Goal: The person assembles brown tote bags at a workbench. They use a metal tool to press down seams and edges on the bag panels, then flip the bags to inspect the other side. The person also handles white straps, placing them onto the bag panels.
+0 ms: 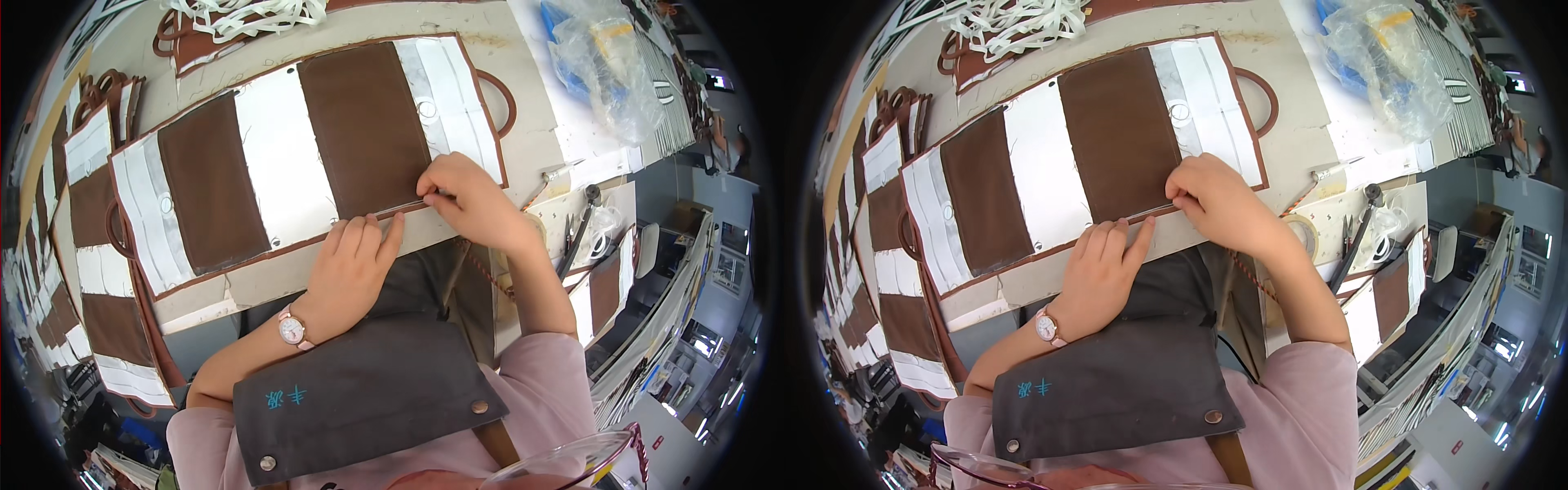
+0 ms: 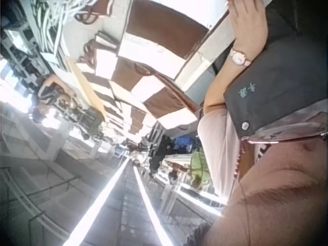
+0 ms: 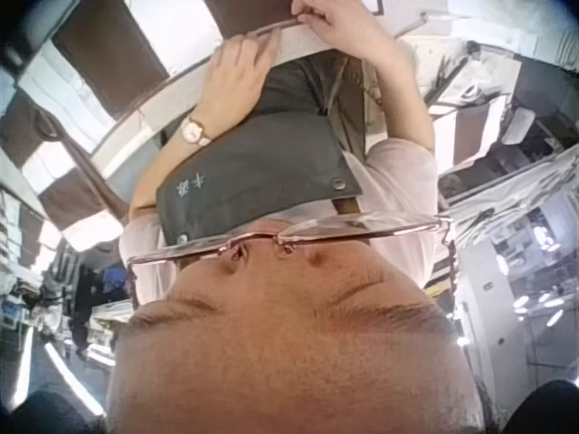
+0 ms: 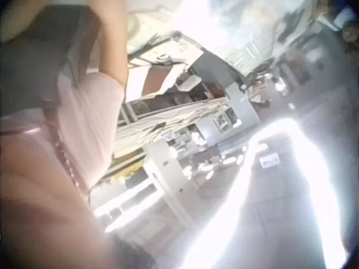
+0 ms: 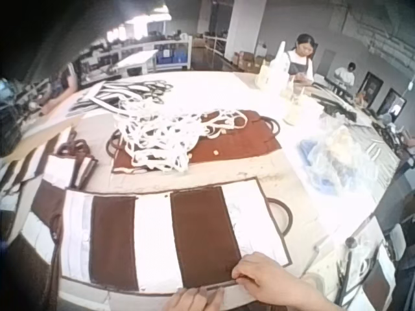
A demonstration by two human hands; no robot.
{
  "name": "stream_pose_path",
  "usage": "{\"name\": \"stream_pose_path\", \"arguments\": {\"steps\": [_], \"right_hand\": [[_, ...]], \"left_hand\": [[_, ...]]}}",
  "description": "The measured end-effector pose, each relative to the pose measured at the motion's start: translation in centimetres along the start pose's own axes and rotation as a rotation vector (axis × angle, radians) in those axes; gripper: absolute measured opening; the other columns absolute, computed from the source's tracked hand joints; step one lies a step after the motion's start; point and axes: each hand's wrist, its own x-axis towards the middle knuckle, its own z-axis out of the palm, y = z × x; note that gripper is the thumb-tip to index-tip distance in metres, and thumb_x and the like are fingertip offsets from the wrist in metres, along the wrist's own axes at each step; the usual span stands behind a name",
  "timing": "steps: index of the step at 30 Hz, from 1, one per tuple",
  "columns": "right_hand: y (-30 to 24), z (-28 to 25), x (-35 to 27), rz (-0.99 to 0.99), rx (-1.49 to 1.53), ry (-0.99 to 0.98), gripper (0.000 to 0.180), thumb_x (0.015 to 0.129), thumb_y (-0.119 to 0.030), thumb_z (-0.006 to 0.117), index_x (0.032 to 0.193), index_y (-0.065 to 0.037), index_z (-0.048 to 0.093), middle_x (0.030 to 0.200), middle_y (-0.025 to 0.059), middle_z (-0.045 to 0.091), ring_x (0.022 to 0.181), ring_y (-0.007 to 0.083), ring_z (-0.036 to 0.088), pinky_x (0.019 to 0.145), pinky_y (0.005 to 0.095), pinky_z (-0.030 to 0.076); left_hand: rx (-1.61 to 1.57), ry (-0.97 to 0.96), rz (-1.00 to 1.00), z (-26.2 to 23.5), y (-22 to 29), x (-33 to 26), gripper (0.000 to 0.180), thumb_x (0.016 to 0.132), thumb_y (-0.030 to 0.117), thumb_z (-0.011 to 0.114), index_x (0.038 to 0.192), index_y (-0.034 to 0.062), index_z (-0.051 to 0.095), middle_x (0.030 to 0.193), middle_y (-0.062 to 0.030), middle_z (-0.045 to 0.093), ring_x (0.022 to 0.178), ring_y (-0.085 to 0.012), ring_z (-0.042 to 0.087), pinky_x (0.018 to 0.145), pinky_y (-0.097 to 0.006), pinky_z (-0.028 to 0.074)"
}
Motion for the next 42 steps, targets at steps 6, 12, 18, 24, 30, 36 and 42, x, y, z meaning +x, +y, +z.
{"name": "stream_pose_path", "arguments": {"steps": [6,12,18,24,30,36,42], "right_hand": [[-0.8,1.3,-0.6,-0.021,-0.108,0.055,0.019,0.074,0.0,0.072,0.088,-0.006,0.06,0.09,0.0068,0.055,0.089,0.028,0.051,0.078,0.0387,0.044],[-0.2,1.0,-0.1,-0.013,-0.114,0.007,0.018,0.074,0.0,0.072,0.086,-0.005,0.06,0.089,0.0083,0.056,0.087,0.0296,0.052,0.078,0.0402,0.044],[-0.6,1.3,-2.1,-0.08,-0.281,0.16,0.024,0.078,-0.003,0.072,0.102,-0.005,0.065,0.101,0.0113,0.06,0.098,0.0325,0.056,0.084,0.0417,0.046],[0.0,0.0,-3.5,-0.242,-0.78,0.118,0.041,0.083,-0.009,0.064,0.123,0.0,0.06,0.122,0.0184,0.06,0.119,0.0369,0.056,0.098,0.0443,0.048],[0.6,0.5,-3.7,-0.381,-0.996,0.033,0.041,0.083,-0.01,0.059,0.121,0.006,0.058,0.121,0.0224,0.061,0.119,0.0382,0.059,0.098,0.044,0.051],[0.8,0.0,-2.7,-0.374,-0.752,0.142,0.035,0.081,-0.008,0.062,0.114,0.002,0.061,0.114,0.015,0.063,0.11,0.0328,0.061,0.094,0.0423,0.05],[-2.7,1.2,-2.0,-0.325,-0.364,0.275,0.032,0.077,-0.004,0.073,0.108,-0.003,0.065,0.104,0.0117,0.061,0.098,0.0309,0.059,0.088,0.0409,0.046]], "left_hand": [[0.036,-0.018,0.004,0.1,0.1,0.3,0.05,0.083,0.005,0.057,0.132,-0.001,0.058,0.11,-0.0155,0.057,0.103,-0.0298,0.056,0.094,-0.042,0.048],[-0.004,0.022,0.002,-0.6,0.0,0.5,0.044,0.082,0.004,0.059,0.125,-0.0034,0.062,0.102,-0.0139,0.059,0.095,-0.0282,0.058,0.086,-0.04,0.05],[-0.178,0.083,-0.082,-0.3,-1.3,0.2,0.033,0.082,0.005,0.066,0.114,-0.0017,0.066,0.105,-0.0105,0.061,0.094,-0.0268,0.059,0.084,-0.038,0.05],[-0.242,0.176,-0.141,-1.6,-2.9,0.4,0.033,0.079,0.01,0.076,0.11,0.0041,0.067,0.107,-0.0076,0.062,0.097,-0.0272,0.058,0.087,-0.039,0.047],[-0.241,0.191,-0.141,-1.9,-3.2,0.4,0.033,0.079,0.013,0.077,0.11,0.0069,0.068,0.106,-0.0068,0.061,0.102,-0.0269,0.057,0.09,-0.04,0.045],[-0.182,0.241,-0.094,0.2,-2.8,2.0,0.022,0.079,0.012,0.076,0.1,0.0081,0.069,0.095,-0.0048,0.061,0.091,-0.0246,0.058,0.083,-0.038,0.045],[-0.328,0.249,-0.172,-2.3,-2.6,2.7,0.013,0.079,0.01,0.075,0.091,0.0083,0.069,0.084,-0.004,0.06,0.081,-0.0247,0.058,0.077,-0.038,0.044]]}}
